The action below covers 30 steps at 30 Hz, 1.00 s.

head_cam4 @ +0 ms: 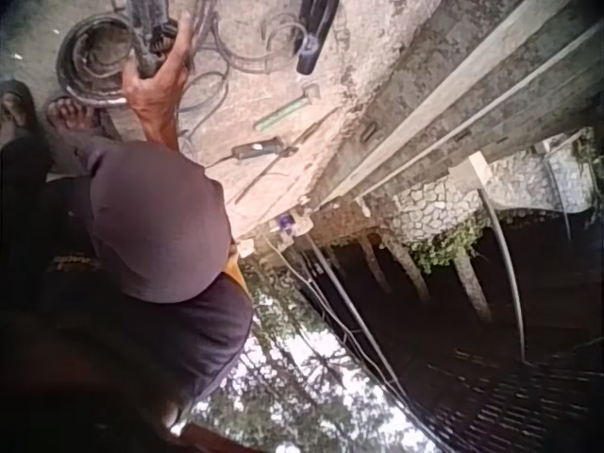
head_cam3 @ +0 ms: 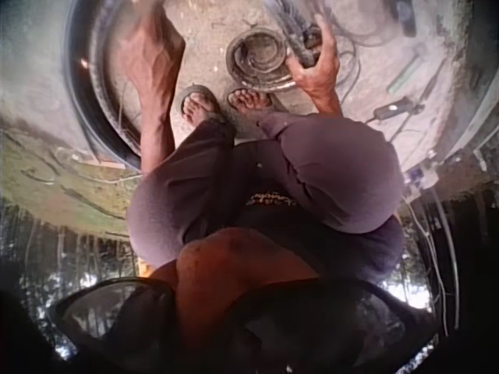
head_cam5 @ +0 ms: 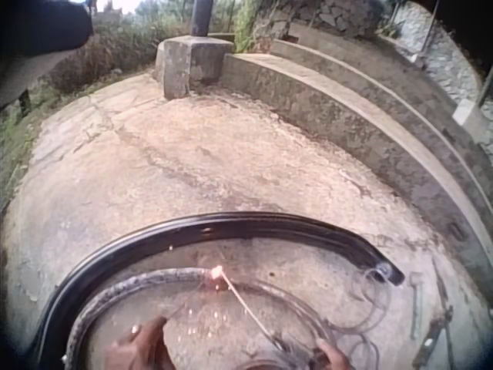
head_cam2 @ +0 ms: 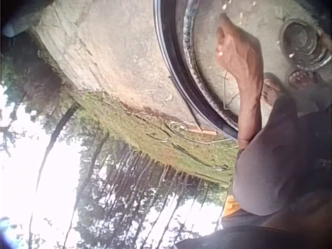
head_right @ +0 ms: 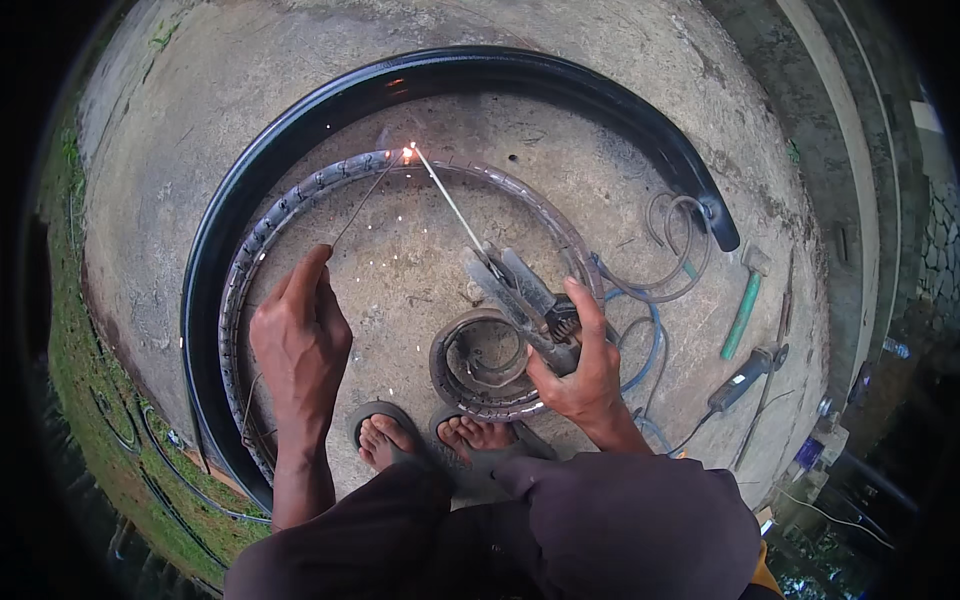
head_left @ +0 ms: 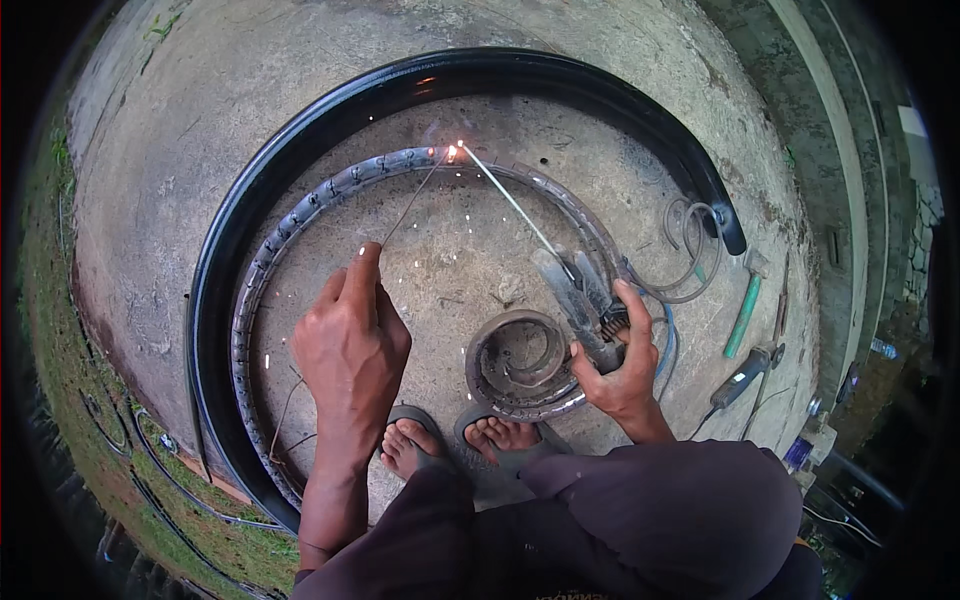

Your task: The person welds curved metal bars together on a concrete floor using a welding rod and a clamp tool, occasionally adjusting the position of the metal pieces.

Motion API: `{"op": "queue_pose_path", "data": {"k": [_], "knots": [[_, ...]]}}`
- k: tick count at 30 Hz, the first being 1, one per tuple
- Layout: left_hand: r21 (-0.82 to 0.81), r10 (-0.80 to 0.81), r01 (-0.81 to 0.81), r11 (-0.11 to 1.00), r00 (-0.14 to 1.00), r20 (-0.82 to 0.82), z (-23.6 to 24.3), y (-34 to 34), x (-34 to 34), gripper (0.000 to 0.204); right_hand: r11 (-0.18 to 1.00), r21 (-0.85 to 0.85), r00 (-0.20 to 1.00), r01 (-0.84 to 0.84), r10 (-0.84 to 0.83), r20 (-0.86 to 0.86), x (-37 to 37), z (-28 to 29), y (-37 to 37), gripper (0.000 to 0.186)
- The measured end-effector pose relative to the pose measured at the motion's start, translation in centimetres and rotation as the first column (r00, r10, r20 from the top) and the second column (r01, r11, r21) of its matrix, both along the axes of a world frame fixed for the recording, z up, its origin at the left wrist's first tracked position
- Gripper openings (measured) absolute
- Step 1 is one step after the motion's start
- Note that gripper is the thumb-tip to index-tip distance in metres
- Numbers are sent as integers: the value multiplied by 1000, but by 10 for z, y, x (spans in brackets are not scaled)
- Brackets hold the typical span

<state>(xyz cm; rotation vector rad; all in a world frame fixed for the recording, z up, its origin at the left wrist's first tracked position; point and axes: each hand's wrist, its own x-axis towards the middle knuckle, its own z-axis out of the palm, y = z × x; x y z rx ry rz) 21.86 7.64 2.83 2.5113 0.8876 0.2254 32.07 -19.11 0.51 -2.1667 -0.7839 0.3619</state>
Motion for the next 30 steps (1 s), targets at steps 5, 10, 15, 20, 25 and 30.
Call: {"op": "queue_pose_path", "data": {"k": [5,10,15,20,25,30], "knots": [[9,-19,20,1000,1000,-9,-3,1,1,32,999,26,998,-33,31,58,1,-1,5,88],[12,-26,26,1000,1000,-5,-8,1,1,32,999,-22,997,-41,43,67,1,-2,4,89],[55,-42,44,998,999,-31,-8,1,1,36,1000,-19,999,-9,10,45,0,1,7,87],[68,-44,47,997,998,-42,-6,1,-1,37,1000,-21,1000,-6,6,-9,-1,-2,4,86],[38,-35,34,999,999,13,-1,-3,0,31,1000,26,995,-2,-1,96,0,-2,-1,87],[-28,-17,16,999,1000,-20,0,-9,5,22,998,31,998,46,-47,43,-2,-4,-9,89]]}}
